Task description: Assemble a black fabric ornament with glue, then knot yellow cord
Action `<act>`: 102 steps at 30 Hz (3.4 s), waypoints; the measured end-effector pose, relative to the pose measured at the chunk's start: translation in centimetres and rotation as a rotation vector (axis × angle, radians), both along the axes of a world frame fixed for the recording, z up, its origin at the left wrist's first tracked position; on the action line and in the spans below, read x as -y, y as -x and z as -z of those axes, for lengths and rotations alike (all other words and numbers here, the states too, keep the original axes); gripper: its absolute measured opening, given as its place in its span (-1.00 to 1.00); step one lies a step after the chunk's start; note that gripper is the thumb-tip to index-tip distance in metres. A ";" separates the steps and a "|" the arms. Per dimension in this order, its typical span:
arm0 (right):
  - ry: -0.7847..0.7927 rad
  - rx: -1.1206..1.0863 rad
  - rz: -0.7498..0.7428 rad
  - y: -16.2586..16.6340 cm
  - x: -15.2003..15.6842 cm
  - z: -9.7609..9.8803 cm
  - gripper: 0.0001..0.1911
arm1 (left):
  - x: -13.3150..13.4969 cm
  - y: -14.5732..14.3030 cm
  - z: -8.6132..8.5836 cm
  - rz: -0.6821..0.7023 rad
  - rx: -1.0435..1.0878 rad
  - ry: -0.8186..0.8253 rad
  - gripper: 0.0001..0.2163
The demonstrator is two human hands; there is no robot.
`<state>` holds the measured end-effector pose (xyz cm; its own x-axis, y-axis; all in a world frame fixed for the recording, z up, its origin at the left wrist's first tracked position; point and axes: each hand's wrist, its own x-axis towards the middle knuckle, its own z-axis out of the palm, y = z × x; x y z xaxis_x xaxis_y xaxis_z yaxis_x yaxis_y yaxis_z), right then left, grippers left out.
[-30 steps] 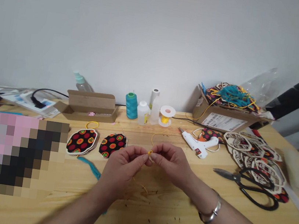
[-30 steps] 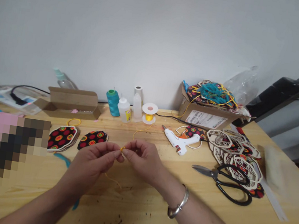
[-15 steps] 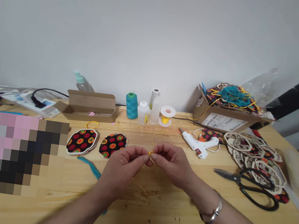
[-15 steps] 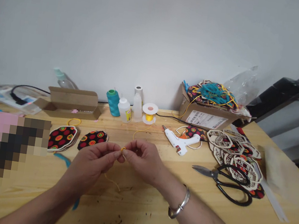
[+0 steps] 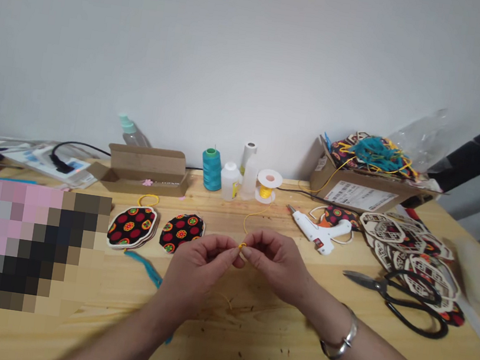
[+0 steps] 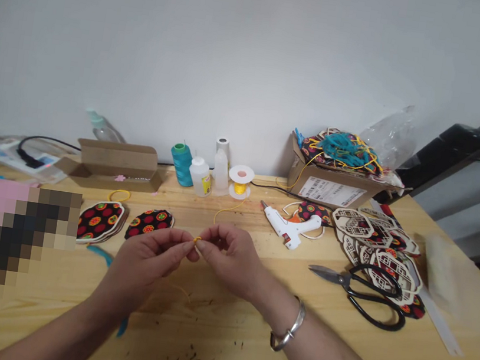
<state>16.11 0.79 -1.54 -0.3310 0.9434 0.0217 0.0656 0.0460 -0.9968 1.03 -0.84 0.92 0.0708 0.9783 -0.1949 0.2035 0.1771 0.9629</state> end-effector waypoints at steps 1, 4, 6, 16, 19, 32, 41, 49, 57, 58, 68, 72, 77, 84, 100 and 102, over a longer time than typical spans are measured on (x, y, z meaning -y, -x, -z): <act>-0.032 0.029 -0.003 0.0 0.1 -0.1 -0.93 | 0.0 -0.1 0.0 -0.011 -0.011 -0.003 -0.89; -0.184 0.135 -0.004 -0.1 0.2 -0.6 -0.95 | 0.1 -0.2 0.0 -0.040 -0.022 -0.004 -0.90; -0.333 0.216 0.002 -0.2 0.3 -0.7 -0.93 | 0.0 -0.2 0.1 -0.050 -0.017 0.006 -0.91; -0.697 0.406 0.020 -0.8 0.1 -0.1 -0.88 | -0.2 0.0 0.2 -0.027 0.035 0.064 -0.91; -0.520 0.338 0.018 -0.8 -0.1 -0.4 -0.87 | -0.2 0.1 0.3 -0.012 0.051 0.038 -0.90; -0.196 0.190 0.051 -0.4 -0.5 -0.1 -0.92 | -0.1 0.0 0.1 0.021 0.036 0.019 -0.89; -0.190 0.180 0.048 -0.5 -0.5 -0.1 -0.91 | -0.1 0.1 0.2 0.022 0.013 0.015 -0.89; -0.185 0.177 0.029 -0.6 -0.7 -0.1 -0.90 | 0.0 0.1 0.1 0.022 -0.036 -0.016 -0.91; -0.299 0.219 -0.024 -1.1 -1.1 -0.1 -0.89 | -0.1 0.0 0.3 0.037 -0.089 -0.023 -0.90; -0.315 0.226 -0.034 -1.2 -1.1 -0.1 -0.89 | -0.1 0.1 0.4 0.043 -0.100 -0.027 -0.89; -0.404 0.340 -0.073 -1.3 -1.2 -0.2 -0.87 | -0.2 0.0 0.6 0.048 -0.137 -0.081 -0.90; -0.395 0.372 -0.066 -1.1 -1.0 -0.4 -0.87 | -0.1 0.1 0.8 0.054 -0.149 -0.094 -0.89; -0.338 0.367 -0.064 -0.9 -0.7 -0.3 -0.86 | -0.1 0.1 0.9 0.055 -0.129 -0.099 -0.90; -0.293 0.356 -0.041 -0.6 -0.4 -0.3 -0.87 | -0.1 0.0 1.0 0.040 -0.115 -0.112 -0.91; -0.274 0.349 -0.012 -0.4 -0.2 -0.3 -0.87 | -0.2 -0.1 0.8 0.033 -0.099 -0.067 -0.90; -0.282 0.356 -0.008 -0.4 -0.2 -0.3 -0.87 | -0.2 -0.1 0.8 0.028 -0.099 -0.057 -0.90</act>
<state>16.52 0.99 -1.25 -0.3717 0.9144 0.1605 0.4009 0.3140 -0.8606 1.11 -0.68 0.11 0.0810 0.9860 -0.1460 0.3019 0.1153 0.9463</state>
